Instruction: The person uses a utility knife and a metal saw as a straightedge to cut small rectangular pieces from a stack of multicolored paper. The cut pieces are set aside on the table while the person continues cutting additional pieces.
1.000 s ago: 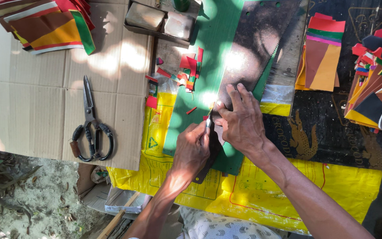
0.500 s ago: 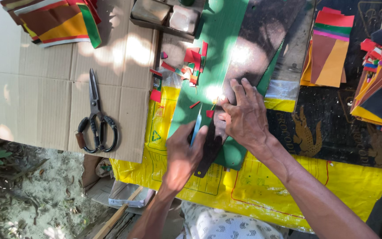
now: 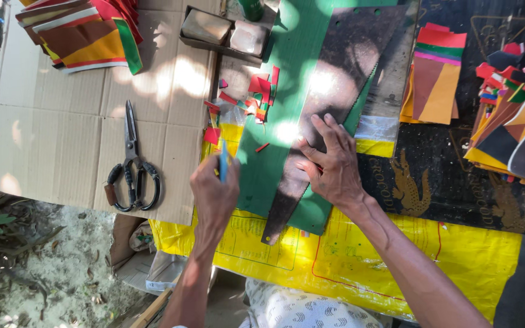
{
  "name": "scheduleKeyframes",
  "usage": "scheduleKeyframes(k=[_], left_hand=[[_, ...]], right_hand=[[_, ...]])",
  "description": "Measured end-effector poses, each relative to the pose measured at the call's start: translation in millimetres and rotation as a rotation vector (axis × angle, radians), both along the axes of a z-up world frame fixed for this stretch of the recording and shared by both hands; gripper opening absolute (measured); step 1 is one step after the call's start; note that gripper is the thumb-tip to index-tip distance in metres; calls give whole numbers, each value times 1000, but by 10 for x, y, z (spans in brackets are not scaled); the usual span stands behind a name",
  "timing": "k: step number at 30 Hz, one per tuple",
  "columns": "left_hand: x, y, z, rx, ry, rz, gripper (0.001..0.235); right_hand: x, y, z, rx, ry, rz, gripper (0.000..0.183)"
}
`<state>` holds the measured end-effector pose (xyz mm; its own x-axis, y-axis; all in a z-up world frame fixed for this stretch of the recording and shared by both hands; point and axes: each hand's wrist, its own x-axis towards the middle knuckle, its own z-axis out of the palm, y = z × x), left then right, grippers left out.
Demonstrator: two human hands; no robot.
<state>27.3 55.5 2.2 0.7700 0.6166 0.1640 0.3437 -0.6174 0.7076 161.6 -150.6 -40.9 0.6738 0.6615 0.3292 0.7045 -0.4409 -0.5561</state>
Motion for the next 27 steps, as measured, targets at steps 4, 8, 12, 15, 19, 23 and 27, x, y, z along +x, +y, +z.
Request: scheduleKeyframes(k=[4,8,12,15,19,23,27], left_hand=[[-700,-413,-13,-279,283,-35,32],[-1145,-673,-243,-386,191,8,31],[-1173,-598,-390,-974,276,122,30],[-1083,-152,-137,-929,91,241,18],[-834,449,345,-833,-321,268,15],[-619,584,660,-882,-489,225,16],[-554,610,711,-869,-521,241,16]], right_hand=[[-53,-90,-41,115,13,-23,44],[-225,-272,-37,282,177,-245,36],[-301,-411,17,275,192,-274,30],[-244,-467,82,303,234,-263,27],[-72,-411,177,176,137,-200,29],[184,-220,274,-152,-158,122,53],[350,14,381,-313,-421,321,49]])
